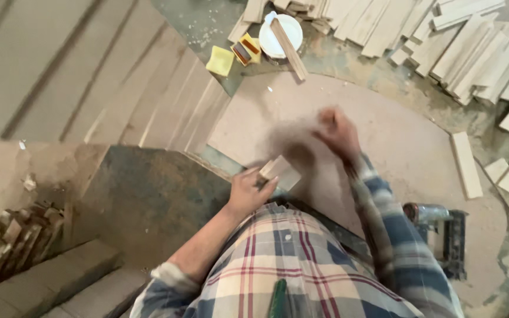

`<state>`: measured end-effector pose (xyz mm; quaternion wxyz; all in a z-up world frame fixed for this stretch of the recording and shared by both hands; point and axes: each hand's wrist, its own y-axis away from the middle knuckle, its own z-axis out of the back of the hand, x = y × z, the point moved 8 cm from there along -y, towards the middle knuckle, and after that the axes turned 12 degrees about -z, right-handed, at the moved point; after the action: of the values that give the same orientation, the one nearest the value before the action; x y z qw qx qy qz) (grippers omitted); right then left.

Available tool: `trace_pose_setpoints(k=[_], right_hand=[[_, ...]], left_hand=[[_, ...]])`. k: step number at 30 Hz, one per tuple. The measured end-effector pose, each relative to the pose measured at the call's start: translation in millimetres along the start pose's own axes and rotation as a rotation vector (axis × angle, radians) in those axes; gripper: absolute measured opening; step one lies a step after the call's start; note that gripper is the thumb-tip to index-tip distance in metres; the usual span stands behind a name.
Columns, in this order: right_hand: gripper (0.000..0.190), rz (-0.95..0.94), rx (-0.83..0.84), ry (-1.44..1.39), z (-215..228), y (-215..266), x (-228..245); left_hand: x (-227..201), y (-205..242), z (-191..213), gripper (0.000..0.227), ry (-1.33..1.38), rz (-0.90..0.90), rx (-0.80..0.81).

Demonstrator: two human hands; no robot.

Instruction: The person applies glue to small wooden strips and attaches them to a larger wooden panel using a nail gun. They then add additional strips to form a box-like structure, securing each piece with nails.

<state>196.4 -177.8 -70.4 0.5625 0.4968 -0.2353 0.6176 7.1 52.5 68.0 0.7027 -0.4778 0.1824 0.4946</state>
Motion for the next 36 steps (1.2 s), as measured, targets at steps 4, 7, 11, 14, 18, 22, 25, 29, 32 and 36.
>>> trace_pose_setpoints(k=[4, 7, 11, 14, 18, 22, 25, 29, 32, 36], right_hand=[[0.116, 0.238, -0.364, 0.542, -11, -112, 136], [0.132, 0.152, -0.331, 0.656, -35, -160, 190], [0.128, 0.010, -0.177, 0.749, -45, -195, 210], [0.133, -0.112, -0.194, 0.786, -21, -187, 190], [0.130, 0.096, -0.477, 0.646, 50, -107, 163], [0.133, 0.037, -0.677, 0.739, 126, -6, 103], [0.132, -0.295, -0.633, 0.734, 166, 47, 38], [0.125, -0.129, -0.730, 0.740, 192, 104, 17], [0.106, -0.013, -0.778, 0.834, 184, 135, 5], [0.055, -0.167, -0.713, 0.796, 169, 160, -20]], left_hand=[[43, -3, 19, 0.023, -0.031, 0.180, 0.096], [63, -1, 21, 0.019, -0.002, 0.262, 0.168], [69, -21, 27, 0.018, 0.075, 0.139, 0.189], [69, -39, 31, 0.021, 0.079, 0.048, 0.202], [83, -49, 15, 0.028, 0.221, 0.212, 0.285], [68, -67, -14, 0.027, 0.182, -0.028, 0.354], [39, -73, -37, 0.022, 0.166, -0.163, 0.363], [-3, -69, -64, 0.026, 0.107, -0.359, 0.332], [-27, -58, -85, 0.024, 0.077, -0.393, 0.300], [-46, -51, -90, 0.024, 0.070, -0.338, 0.179]])
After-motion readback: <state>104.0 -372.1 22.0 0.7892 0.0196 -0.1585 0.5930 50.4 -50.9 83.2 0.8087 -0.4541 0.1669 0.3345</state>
